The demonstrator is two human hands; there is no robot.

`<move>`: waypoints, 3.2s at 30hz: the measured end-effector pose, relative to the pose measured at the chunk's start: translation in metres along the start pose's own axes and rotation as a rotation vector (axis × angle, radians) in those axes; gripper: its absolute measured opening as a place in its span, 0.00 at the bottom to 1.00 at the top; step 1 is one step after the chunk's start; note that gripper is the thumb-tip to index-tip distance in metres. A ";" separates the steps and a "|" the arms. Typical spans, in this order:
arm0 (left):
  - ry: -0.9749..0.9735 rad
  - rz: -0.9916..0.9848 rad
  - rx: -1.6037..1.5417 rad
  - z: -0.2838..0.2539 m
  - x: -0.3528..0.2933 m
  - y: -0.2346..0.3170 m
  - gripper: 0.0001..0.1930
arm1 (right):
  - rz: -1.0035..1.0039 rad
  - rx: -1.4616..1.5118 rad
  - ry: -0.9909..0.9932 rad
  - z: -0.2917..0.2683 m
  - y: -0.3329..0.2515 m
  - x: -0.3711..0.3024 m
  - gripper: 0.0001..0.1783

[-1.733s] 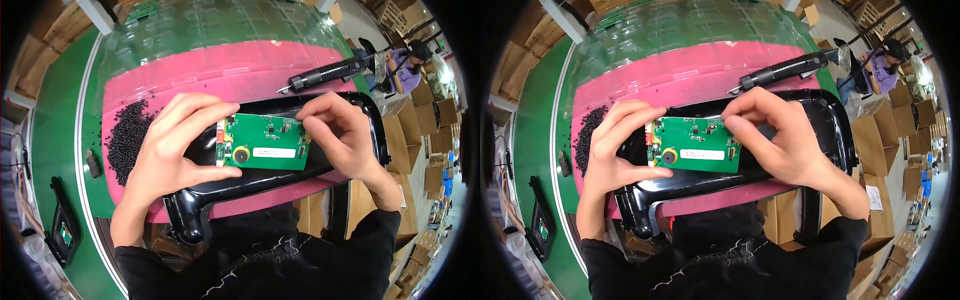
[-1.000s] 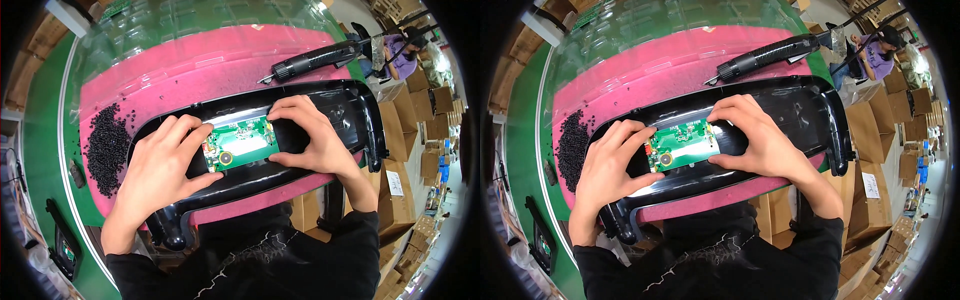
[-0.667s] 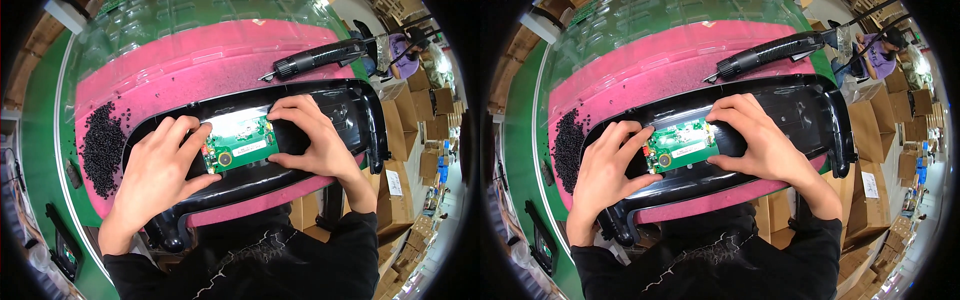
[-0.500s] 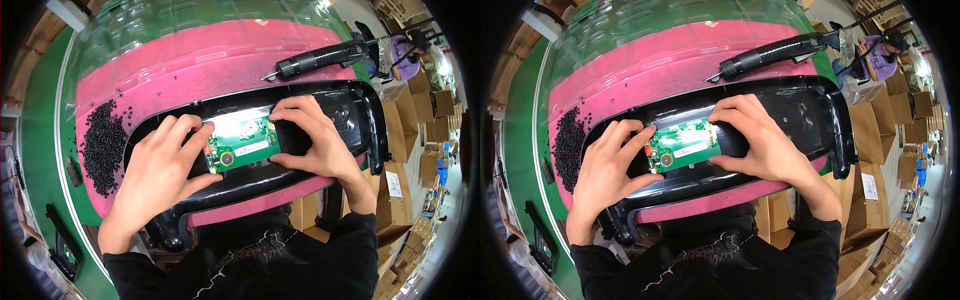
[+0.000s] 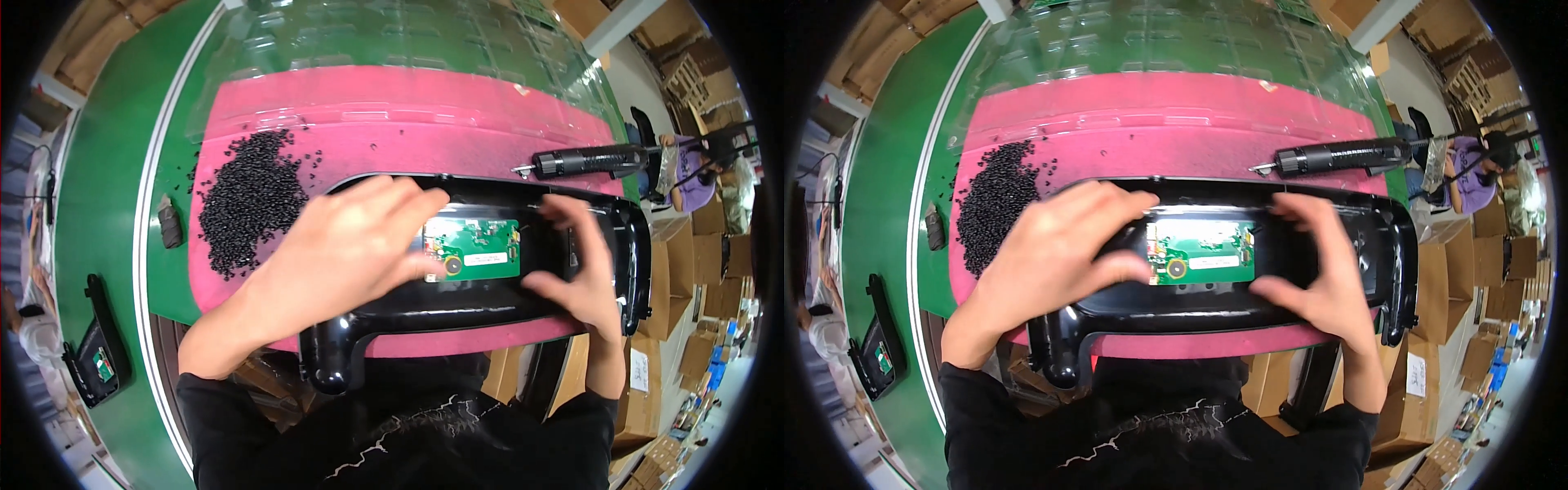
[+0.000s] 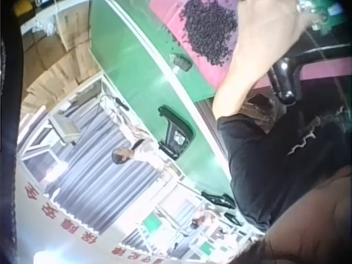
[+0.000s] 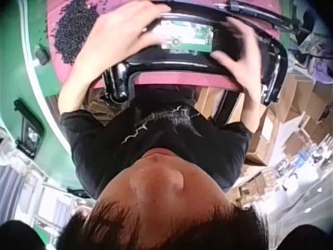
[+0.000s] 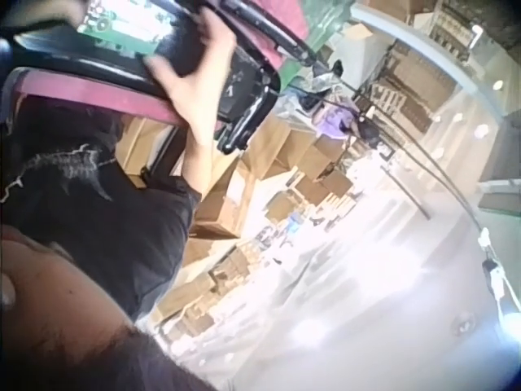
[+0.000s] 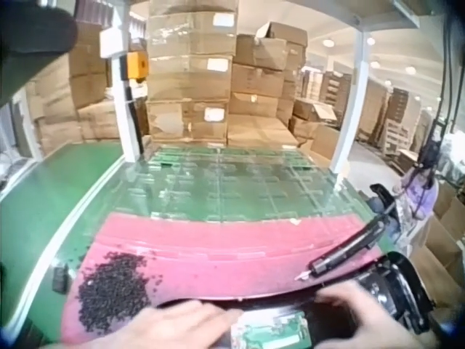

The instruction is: Assembling electronic components by placing circuit boards into plastic housings and securing them with an electric screwdriver.

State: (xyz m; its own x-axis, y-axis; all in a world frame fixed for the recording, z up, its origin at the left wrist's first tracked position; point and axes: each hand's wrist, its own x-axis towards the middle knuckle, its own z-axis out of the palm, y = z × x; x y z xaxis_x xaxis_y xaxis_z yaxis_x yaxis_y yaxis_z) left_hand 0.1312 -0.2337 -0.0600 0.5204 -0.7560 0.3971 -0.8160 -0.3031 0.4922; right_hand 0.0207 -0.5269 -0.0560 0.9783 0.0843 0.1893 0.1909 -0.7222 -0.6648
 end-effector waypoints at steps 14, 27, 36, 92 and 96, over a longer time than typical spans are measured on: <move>0.019 -0.390 0.363 -0.024 -0.004 -0.072 0.08 | 0.515 0.720 0.540 -0.103 0.093 0.067 0.20; 0.234 -0.328 0.120 -0.023 0.002 -0.066 0.05 | -0.093 1.216 0.496 0.003 -0.007 0.108 0.23; -0.012 -0.321 -0.888 -0.004 -0.005 -0.022 0.08 | -0.477 1.454 0.279 0.021 -0.084 0.067 0.28; -0.192 0.082 -0.285 0.013 -0.014 -0.045 0.08 | -0.427 1.135 0.162 0.053 -0.027 0.080 0.27; -0.220 0.066 -0.241 0.011 -0.013 -0.043 0.08 | -0.279 0.921 0.189 0.053 -0.032 0.078 0.35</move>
State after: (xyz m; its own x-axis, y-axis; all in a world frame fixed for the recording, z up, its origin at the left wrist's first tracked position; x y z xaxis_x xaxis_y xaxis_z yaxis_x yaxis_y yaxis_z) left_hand 0.1563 -0.2170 -0.0949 0.3800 -0.8845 0.2708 -0.7497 -0.1230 0.6502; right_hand 0.0949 -0.4604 -0.0583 0.8746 0.0017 0.4848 0.4804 0.1321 -0.8671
